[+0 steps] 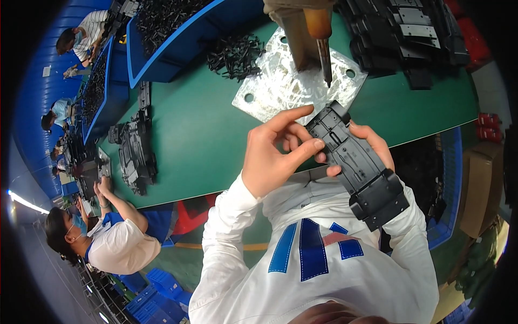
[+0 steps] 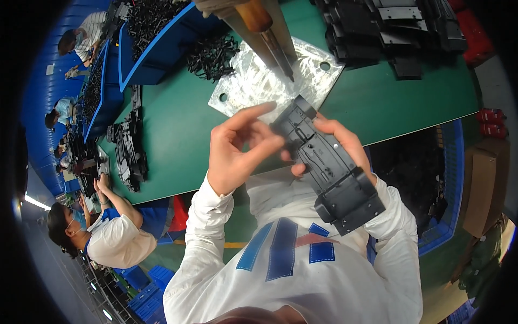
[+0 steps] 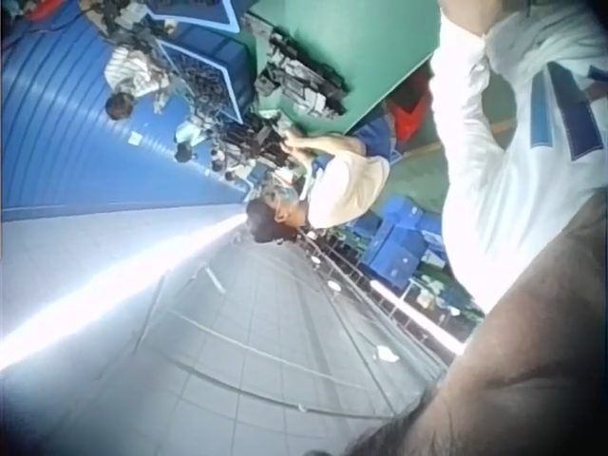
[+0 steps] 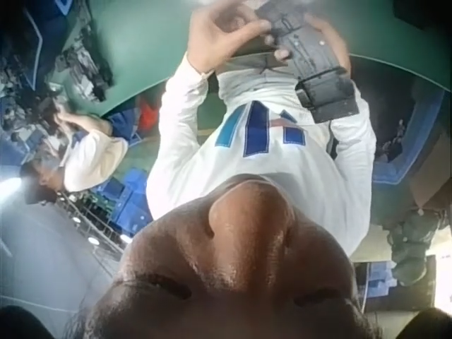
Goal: Assembling the chassis of toy trucks using an electric screwdriver to secure screws into the plastic base.
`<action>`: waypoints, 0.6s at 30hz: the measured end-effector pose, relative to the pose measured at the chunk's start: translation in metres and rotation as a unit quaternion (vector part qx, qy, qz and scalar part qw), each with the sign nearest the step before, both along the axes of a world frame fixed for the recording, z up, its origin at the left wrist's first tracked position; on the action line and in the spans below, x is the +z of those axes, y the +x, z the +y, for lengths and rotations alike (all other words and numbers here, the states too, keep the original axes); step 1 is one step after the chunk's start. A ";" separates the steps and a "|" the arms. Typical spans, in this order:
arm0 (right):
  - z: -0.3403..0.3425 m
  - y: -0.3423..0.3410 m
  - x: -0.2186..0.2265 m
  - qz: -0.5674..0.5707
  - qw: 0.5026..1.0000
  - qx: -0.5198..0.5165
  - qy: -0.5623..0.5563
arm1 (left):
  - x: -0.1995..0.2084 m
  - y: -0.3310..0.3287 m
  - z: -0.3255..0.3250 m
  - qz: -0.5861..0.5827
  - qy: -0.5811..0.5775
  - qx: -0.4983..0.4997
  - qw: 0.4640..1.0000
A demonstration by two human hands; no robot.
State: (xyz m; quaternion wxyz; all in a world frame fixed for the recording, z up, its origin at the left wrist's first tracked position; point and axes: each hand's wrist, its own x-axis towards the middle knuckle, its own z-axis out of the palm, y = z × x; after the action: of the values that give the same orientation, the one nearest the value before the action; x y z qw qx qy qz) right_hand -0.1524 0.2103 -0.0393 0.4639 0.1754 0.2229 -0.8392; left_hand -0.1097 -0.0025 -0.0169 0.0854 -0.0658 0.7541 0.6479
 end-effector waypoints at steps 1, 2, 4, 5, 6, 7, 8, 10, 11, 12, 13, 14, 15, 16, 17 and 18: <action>0.000 -0.004 -0.005 -0.099 0.993 -0.003 -0.070 | -0.006 -0.005 -0.002 0.003 0.000 -0.002 1.000; -0.001 -0.007 -0.008 -0.097 0.993 -0.005 -0.070 | -0.012 -0.011 -0.003 0.060 -0.075 0.003 0.995; -0.003 -0.013 -0.010 -0.132 0.984 -0.017 -0.117 | -0.017 -0.020 -0.004 0.109 -0.147 0.023 0.983; -0.005 -0.017 -0.006 -0.138 0.982 -0.024 -0.124 | -0.018 -0.023 -0.004 0.111 -0.147 0.020 0.983; -0.007 -0.018 -0.005 -0.136 0.982 -0.027 -0.125 | -0.019 -0.025 -0.004 0.078 -0.086 0.039 0.992; -0.009 -0.019 -0.006 -0.155 0.978 -0.035 -0.138 | -0.020 -0.027 -0.004 0.045 -0.025 0.057 0.997; -0.010 -0.021 -0.007 -0.173 0.972 -0.042 -0.151 | -0.021 -0.028 -0.006 0.031 -0.001 0.048 0.998; -0.011 -0.022 -0.016 -0.160 0.975 -0.050 -0.148 | -0.024 -0.030 -0.007 0.031 0.024 0.054 0.998; -0.013 -0.022 -0.017 -0.165 0.973 -0.052 -0.155 | -0.025 -0.030 -0.008 0.029 0.050 0.063 0.996; -0.015 -0.022 -0.018 -0.170 0.971 -0.053 -0.161 | -0.028 -0.030 -0.008 0.028 0.050 0.062 0.996; -0.015 -0.022 -0.018 -0.170 0.971 -0.053 -0.161 | -0.030 -0.030 -0.008 0.032 0.056 0.067 0.996; -0.015 -0.021 -0.018 -0.155 0.974 -0.053 -0.154 | -0.031 -0.031 -0.008 0.036 0.061 0.072 0.995; -0.015 -0.020 -0.018 -0.140 0.978 -0.052 -0.147 | -0.031 -0.031 -0.008 0.035 0.061 0.073 0.995; -0.016 -0.019 -0.017 -0.142 0.978 -0.051 -0.147 | -0.031 -0.031 -0.009 0.034 0.063 0.076 0.995; -0.018 -0.018 -0.014 -0.131 0.981 -0.060 -0.132 | -0.031 -0.031 -0.010 0.032 0.065 0.079 0.994; -0.019 -0.017 -0.011 -0.119 0.984 -0.068 -0.118 | -0.031 -0.031 -0.009 0.031 0.066 0.080 0.994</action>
State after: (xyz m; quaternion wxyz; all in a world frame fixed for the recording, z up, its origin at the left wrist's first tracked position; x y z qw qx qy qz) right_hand -0.1698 0.1914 -0.0505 0.4469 0.2330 0.0532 -0.8621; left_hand -0.1407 -0.0117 -0.0475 0.0140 -0.1002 0.7045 0.7024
